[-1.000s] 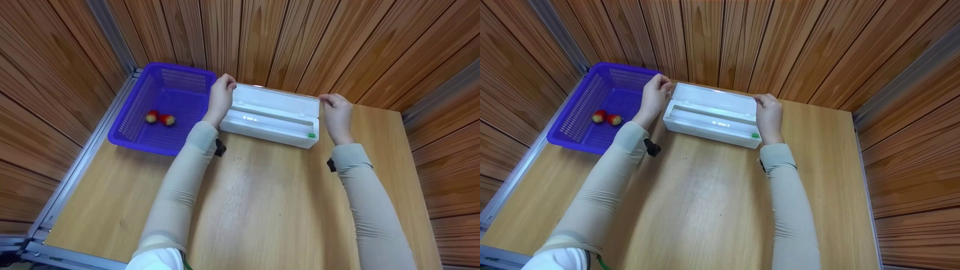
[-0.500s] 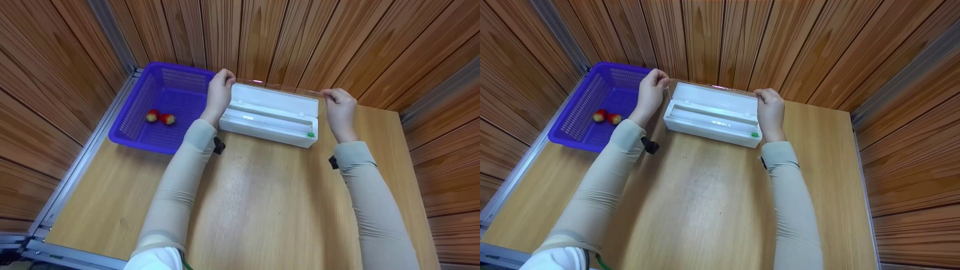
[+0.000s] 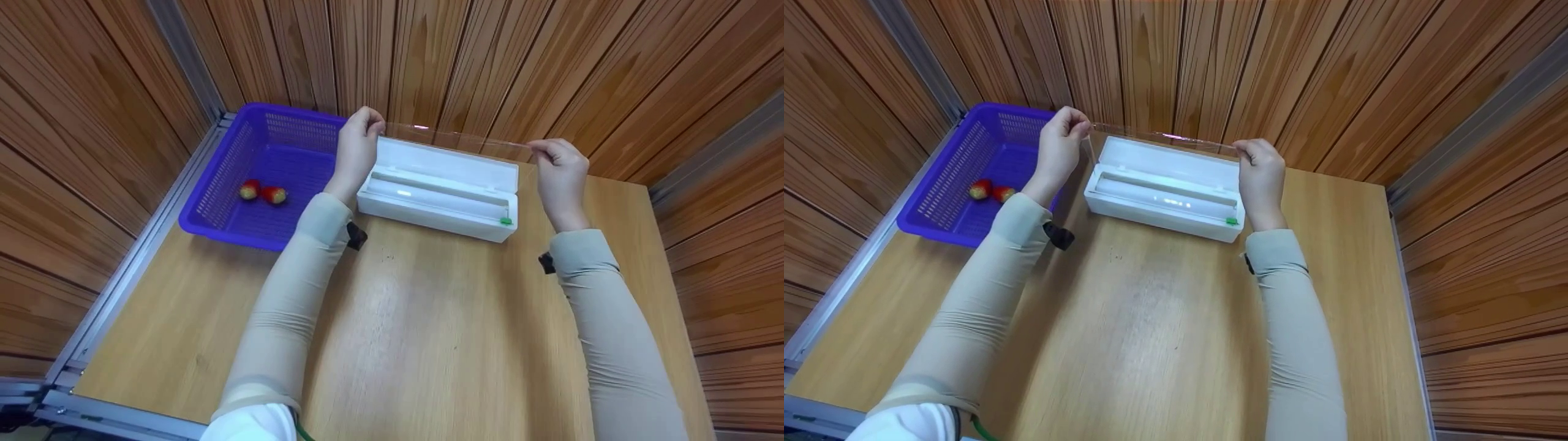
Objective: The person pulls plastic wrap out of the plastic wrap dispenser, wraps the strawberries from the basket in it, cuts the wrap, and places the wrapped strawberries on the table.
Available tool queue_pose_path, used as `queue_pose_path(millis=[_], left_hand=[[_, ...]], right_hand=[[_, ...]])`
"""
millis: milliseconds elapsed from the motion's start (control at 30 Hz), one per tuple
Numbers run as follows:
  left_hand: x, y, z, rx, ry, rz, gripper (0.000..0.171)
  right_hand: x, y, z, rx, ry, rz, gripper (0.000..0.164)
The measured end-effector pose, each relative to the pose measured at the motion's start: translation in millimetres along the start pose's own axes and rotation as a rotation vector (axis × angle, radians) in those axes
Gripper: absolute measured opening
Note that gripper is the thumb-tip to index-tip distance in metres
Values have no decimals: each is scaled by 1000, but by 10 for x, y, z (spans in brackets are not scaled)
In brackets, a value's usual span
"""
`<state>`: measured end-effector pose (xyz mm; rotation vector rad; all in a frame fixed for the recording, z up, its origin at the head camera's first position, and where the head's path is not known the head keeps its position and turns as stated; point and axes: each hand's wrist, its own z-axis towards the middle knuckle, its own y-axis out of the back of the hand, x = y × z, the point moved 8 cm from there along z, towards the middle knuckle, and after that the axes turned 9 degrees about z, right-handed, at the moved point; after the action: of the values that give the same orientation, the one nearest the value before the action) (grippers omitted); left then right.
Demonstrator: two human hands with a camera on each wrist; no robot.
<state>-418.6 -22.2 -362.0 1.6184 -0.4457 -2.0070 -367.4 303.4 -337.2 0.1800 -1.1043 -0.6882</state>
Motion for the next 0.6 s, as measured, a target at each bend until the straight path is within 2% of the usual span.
queue_pose_path(millis=[367, 600], left_hand=[[-109, 97, -7, -24, -39, -45, 10], [-145, 144, -11, -36, -39, -79, 11]], right_hand=[[96, 58, 48, -26, 31, 39, 19], [169, 83, 62, -35, 46, 60, 20]])
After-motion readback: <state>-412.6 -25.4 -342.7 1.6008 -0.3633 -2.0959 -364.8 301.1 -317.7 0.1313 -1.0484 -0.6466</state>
